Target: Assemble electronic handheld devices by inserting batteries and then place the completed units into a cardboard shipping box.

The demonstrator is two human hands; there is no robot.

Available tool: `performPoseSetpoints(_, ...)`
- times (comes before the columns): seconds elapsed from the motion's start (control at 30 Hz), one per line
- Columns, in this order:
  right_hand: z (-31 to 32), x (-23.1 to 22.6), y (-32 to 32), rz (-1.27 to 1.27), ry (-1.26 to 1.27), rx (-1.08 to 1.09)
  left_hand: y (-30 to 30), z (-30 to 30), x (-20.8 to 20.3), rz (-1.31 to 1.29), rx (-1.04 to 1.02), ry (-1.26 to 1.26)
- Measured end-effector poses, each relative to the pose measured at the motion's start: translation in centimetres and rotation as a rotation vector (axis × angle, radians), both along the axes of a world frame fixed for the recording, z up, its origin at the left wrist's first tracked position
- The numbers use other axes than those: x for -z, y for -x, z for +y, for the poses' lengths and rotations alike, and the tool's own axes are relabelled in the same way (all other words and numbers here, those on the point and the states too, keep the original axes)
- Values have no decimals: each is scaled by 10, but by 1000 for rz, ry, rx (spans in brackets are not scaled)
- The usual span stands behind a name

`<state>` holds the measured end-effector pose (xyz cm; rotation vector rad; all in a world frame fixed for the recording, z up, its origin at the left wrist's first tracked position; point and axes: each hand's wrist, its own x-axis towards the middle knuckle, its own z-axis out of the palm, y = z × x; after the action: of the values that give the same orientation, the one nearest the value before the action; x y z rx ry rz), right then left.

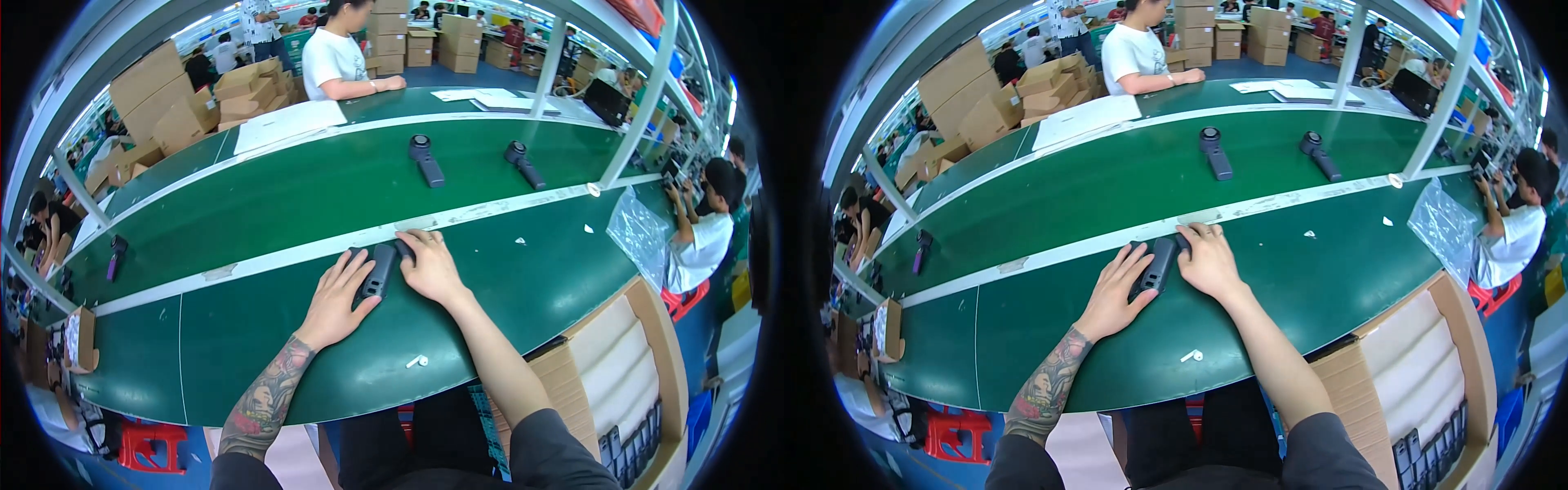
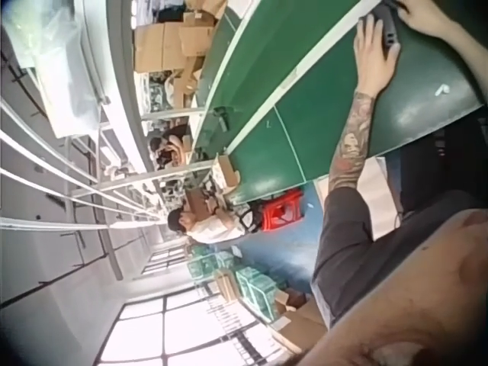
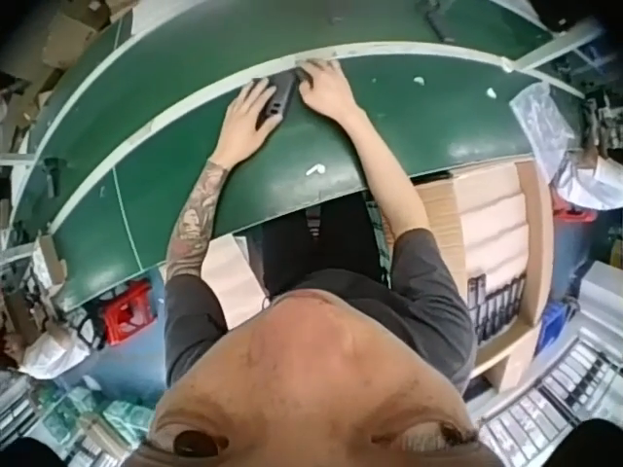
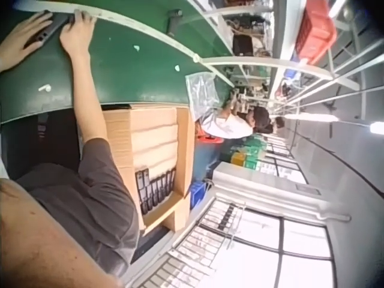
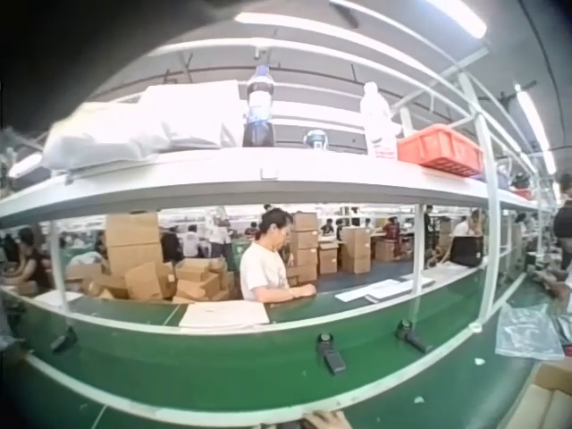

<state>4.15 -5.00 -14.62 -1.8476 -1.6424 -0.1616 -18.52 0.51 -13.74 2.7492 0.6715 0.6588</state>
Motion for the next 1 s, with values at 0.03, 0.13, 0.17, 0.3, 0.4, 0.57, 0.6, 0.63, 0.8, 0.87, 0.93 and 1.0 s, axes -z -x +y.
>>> performPoseSetpoints(0.03, -2, 0, 0, 7, -7, 18, -1, -1, -1, 1, 6, 16)
performPoseSetpoints(0.13, -6, -2, 2, 95, -16, 13, -5, -4, -4, 4, 29, 43)
performPoseSetpoints(0.17, -8, -3, 2, 131, 8, 18, -7, -4, -4, 8, 32, 42)
performPoseSetpoints(0.3, -12, -9, 4, 239, 70, 36, -10, -6, -4, 22, 46, 34)
performPoseSetpoints(0.4, -15, -17, 3, 292, 122, 46, -11, -7, -6, 21, 38, 23)
performPoseSetpoints(0.57, -14, -15, 4, 87, 19, 46, -11, -5, -5, 8, 36, 23)
performPoseSetpoints(0.6, -14, -14, 4, 10, -18, 40, -11, -5, -4, 3, 31, 25)
performPoseSetpoints(0.63, -14, -11, 3, 10, -22, 47, -11, -6, -4, 2, 38, 21)
performPoseSetpoints(0.8, -13, -2, -1, -126, -164, -188, -10, -6, -4, -10, 32, 64)
performPoseSetpoints(0.87, -15, -4, 2, -62, -68, -225, -7, -4, 1, -27, 41, 75)
performPoseSetpoints(0.93, -16, -7, 3, 3, 30, -260, -6, 0, 3, -43, 51, 89)
performPoseSetpoints(1.0, -17, -8, 3, 0, 17, -258, -7, 1, 2, -46, 52, 80)
